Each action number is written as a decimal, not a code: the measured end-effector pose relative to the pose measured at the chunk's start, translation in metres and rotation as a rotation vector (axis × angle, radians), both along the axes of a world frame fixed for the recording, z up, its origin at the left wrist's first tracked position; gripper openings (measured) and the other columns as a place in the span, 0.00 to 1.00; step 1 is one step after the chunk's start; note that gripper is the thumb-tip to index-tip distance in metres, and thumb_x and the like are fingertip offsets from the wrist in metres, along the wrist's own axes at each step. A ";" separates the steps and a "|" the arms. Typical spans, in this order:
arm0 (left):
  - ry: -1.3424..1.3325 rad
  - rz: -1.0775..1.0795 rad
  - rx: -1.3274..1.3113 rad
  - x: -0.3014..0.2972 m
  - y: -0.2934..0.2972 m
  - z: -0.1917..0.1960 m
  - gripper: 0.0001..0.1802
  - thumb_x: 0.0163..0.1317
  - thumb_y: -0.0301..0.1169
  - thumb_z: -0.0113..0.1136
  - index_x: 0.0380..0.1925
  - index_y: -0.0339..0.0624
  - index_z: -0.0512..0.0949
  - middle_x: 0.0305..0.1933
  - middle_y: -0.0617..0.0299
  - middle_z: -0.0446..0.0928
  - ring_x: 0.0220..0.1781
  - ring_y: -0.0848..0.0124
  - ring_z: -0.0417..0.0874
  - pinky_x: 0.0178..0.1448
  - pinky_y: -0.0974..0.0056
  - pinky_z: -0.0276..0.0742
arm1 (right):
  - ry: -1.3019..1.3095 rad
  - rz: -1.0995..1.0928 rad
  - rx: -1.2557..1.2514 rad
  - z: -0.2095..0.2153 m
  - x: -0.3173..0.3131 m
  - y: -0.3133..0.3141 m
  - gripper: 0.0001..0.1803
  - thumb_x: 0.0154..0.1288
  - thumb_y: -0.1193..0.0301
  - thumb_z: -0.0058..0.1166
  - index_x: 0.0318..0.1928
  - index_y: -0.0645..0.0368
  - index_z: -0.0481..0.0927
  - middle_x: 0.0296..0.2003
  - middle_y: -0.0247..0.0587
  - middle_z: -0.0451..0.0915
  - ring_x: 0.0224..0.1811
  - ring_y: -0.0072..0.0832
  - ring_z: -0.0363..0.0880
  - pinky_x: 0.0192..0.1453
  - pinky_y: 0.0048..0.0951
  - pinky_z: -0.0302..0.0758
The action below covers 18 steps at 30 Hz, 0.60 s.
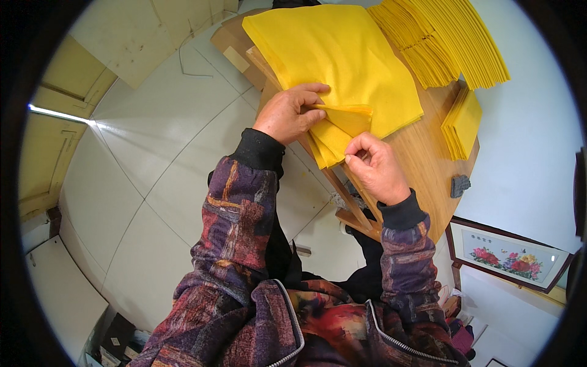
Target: The person repeatedly folds yellow paper sheets on a wooden table. They fold each sheet in half, then in half again, and place the folded pieces into a growing stack. The process is repeated for multiple sheets throughout the clip.
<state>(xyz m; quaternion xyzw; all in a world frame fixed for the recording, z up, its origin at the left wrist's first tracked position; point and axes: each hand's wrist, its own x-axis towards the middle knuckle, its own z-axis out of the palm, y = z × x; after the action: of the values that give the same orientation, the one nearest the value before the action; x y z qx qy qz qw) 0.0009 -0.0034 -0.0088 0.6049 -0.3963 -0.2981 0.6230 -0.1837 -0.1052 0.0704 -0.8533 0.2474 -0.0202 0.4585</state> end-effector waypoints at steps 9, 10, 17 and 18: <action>-0.059 0.002 -0.004 0.001 0.000 0.001 0.08 0.55 0.26 0.62 0.31 0.29 0.78 0.57 0.54 0.78 0.42 0.59 0.83 0.48 0.63 0.78 | 0.002 -0.041 0.118 -0.009 0.000 0.002 0.02 0.60 0.80 0.54 0.32 0.62 0.75 0.29 0.27 0.73 0.32 0.13 0.69 0.37 0.16 0.68; -0.059 0.001 -0.007 0.001 0.000 0.000 0.08 0.55 0.26 0.62 0.31 0.29 0.78 0.57 0.54 0.78 0.42 0.59 0.83 0.48 0.63 0.78 | -0.014 -0.069 0.159 -0.009 0.001 0.002 0.02 0.60 0.80 0.54 0.32 0.62 0.75 0.29 0.27 0.73 0.32 0.13 0.69 0.37 0.17 0.68; 0.098 -0.005 -0.029 -0.002 0.000 -0.001 0.07 0.57 0.24 0.62 0.32 0.29 0.78 0.57 0.56 0.78 0.42 0.63 0.83 0.48 0.65 0.77 | -0.044 0.053 -0.245 0.004 -0.004 0.013 0.06 0.57 0.82 0.54 0.35 0.65 0.74 0.31 0.37 0.74 0.31 0.25 0.75 0.38 0.24 0.73; 0.083 -0.016 -0.020 -0.002 0.000 -0.001 0.06 0.58 0.23 0.61 0.33 0.29 0.78 0.58 0.57 0.77 0.43 0.67 0.81 0.49 0.66 0.77 | -0.021 0.056 -0.283 0.003 -0.004 0.016 0.06 0.57 0.82 0.54 0.36 0.65 0.73 0.32 0.39 0.74 0.31 0.28 0.75 0.37 0.26 0.73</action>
<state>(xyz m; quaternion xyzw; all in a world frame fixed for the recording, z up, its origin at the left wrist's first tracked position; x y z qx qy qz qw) -0.0007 -0.0033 -0.0097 0.5827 -0.3777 -0.3239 0.6426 -0.1880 -0.0894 0.0738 -0.9157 0.2136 -0.0509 0.3365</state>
